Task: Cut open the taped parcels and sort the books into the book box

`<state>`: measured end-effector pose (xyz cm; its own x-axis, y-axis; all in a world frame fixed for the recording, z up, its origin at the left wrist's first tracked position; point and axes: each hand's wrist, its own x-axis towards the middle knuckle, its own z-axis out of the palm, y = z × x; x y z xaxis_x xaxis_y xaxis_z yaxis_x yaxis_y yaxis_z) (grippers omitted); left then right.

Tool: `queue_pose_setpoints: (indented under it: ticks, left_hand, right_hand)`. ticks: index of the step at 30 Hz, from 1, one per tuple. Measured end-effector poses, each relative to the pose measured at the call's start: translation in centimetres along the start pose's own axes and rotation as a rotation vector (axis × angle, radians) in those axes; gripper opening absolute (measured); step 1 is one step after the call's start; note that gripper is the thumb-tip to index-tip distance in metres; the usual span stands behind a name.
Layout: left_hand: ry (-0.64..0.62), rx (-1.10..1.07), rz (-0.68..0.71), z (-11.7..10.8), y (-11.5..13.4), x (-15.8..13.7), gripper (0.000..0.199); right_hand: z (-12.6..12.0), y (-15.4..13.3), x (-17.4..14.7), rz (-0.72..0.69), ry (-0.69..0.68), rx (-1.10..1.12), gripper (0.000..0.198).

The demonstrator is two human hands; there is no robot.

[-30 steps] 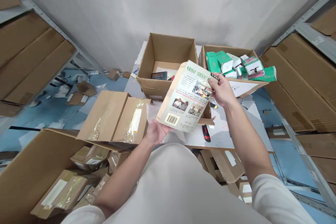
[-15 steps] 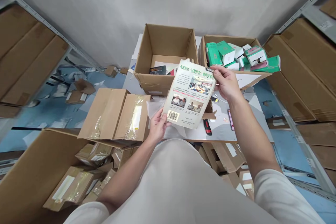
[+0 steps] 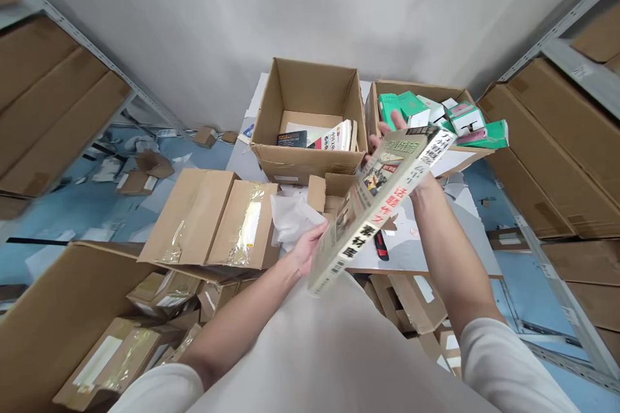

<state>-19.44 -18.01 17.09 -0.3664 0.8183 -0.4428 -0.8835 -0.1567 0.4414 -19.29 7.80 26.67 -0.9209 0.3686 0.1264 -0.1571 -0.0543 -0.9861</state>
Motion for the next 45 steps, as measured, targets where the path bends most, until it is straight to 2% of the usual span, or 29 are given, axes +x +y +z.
queue_pose_setpoints:
  ticks: [3, 5, 8, 10, 13, 15, 22, 28, 32, 35, 38, 40, 42, 45]
  left_hand:
    - [-0.088, 0.040, -0.205, 0.9, 0.0, -0.5, 0.028]
    - [-0.156, 0.066, -0.205, 1.3, 0.5, -1.1, 0.038]
    - [-0.152, 0.021, 0.006, 1.0, 1.5, -1.8, 0.069]
    - [-0.030, 0.007, 0.244, 0.1, 2.0, -1.8, 0.078]
    - [0.233, 0.118, 0.536, -1.5, 2.2, -1.4, 0.059]
    - [0.318, 0.153, 0.596, -2.2, 2.0, -1.2, 0.048]
    - [0.252, 0.059, 0.520, -4.1, 1.9, -1.3, 0.040]
    - [0.238, 0.067, 0.453, -4.7, 2.4, -0.1, 0.043]
    - [0.221, 0.068, 0.396, -4.7, 2.6, 0.5, 0.050]
    - [0.308, 0.293, 0.423, -6.1, 1.5, 0.2, 0.055]
    - [0.471, 0.776, 0.466, -9.3, -1.1, -0.4, 0.051]
    - [0.547, 1.098, 0.440, -11.7, -2.9, -0.3, 0.059]
    - [0.598, 1.314, 0.353, -13.7, -4.2, 0.3, 0.083]
    - [0.618, 1.374, 0.266, -15.1, -4.6, 2.4, 0.109]
  right_hand:
    - [0.3, 0.4, 0.1, 0.013, -0.046, 0.033, 0.072]
    - [0.2, 0.5, 0.1, 0.004, -0.013, 0.032, 0.063]
    - [0.2, 0.5, 0.3, -0.002, 0.038, 0.040, 0.051]
    - [0.3, 0.7, 0.5, 0.007, 0.071, 0.047, 0.051]
    - [0.3, 1.3, 0.8, 0.058, 0.086, 0.039, 0.051]
    - [0.0, 1.6, 0.7, 0.114, 0.047, 0.039, 0.048]
    - [-2.3, 1.2, 0.5, 0.306, -0.154, 0.059, 0.043]
    - [-1.4, 1.6, 0.8, 0.299, -0.024, 0.067, 0.035]
    - [-1.0, 1.0, 3.6, 0.155, 0.063, 0.043, 0.030]
    - [-0.9, 0.9, 8.1, 0.022, 0.135, 0.039, 0.030]
    - [0.1, 2.6, 12.9, -0.024, 0.157, 0.064, 0.034]
    - [1.3, 4.7, 15.4, 0.011, 0.164, 0.094, 0.032]
    - [2.7, 7.3, 16.9, 0.096, 0.194, 0.115, 0.027]
    - [4.2, 10.5, 17.2, 0.266, 0.266, 0.098, 0.023]
